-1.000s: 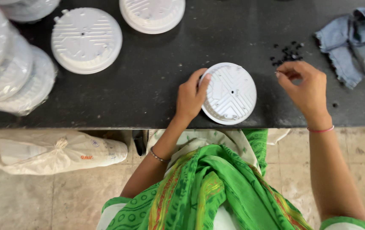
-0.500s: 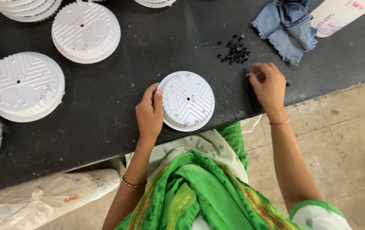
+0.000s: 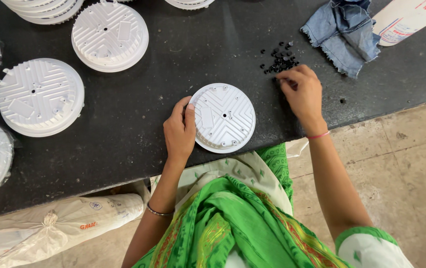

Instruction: The person picks up a white round plastic light fixture base and inserts small black fasteners one at a time into the holes around its rim, pressing each in by hand. When a base is finished, they place it onto a growing stack of completed bases on the workbench.

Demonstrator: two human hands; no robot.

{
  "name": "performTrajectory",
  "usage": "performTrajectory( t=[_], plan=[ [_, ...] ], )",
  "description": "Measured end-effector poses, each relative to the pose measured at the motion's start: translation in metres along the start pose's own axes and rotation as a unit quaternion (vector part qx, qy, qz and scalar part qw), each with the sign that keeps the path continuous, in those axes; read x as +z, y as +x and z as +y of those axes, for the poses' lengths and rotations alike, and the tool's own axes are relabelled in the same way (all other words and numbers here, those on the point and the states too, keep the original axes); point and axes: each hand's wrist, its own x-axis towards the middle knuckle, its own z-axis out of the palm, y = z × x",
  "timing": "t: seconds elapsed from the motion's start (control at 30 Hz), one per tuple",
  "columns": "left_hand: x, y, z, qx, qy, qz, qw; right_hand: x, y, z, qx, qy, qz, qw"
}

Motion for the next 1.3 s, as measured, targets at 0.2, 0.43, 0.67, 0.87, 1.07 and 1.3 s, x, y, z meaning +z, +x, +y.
performTrajectory(
  t=[0.2, 0.43, 0.67, 0.87, 1.07, 1.3],
  plan=[
    [-0.003, 0.000, -0.002, 0.010, -0.001, -0.001, 1.000, 0.000, -0.005, 0.001, 0.055, -0.026, 0.000, 0.998],
    [-0.002, 0.000, 0.001, -0.009, 0.000, -0.008, 1.000, 0.014, -0.001, -0.001, -0.027, -0.110, 0.016, 0.993],
    [-0.002, 0.001, -0.003, -0.002, 0.002, -0.005, 1.000, 0.004, -0.011, -0.008, 0.009, -0.068, -0.015, 0.998],
    [-0.003, 0.001, -0.004, 0.010, 0.000, -0.004, 1.000, -0.005, -0.012, -0.011, 0.027, -0.060, -0.001, 0.998],
    [-0.003, 0.001, -0.004, 0.000, -0.002, -0.003, 1.000, -0.001, -0.010, -0.014, 0.013, -0.085, -0.011, 0.996],
    [-0.004, 0.000, -0.004, -0.002, -0.008, 0.001, 1.000, 0.009, -0.011, -0.007, 0.005, -0.082, -0.018, 0.996]
  ],
)
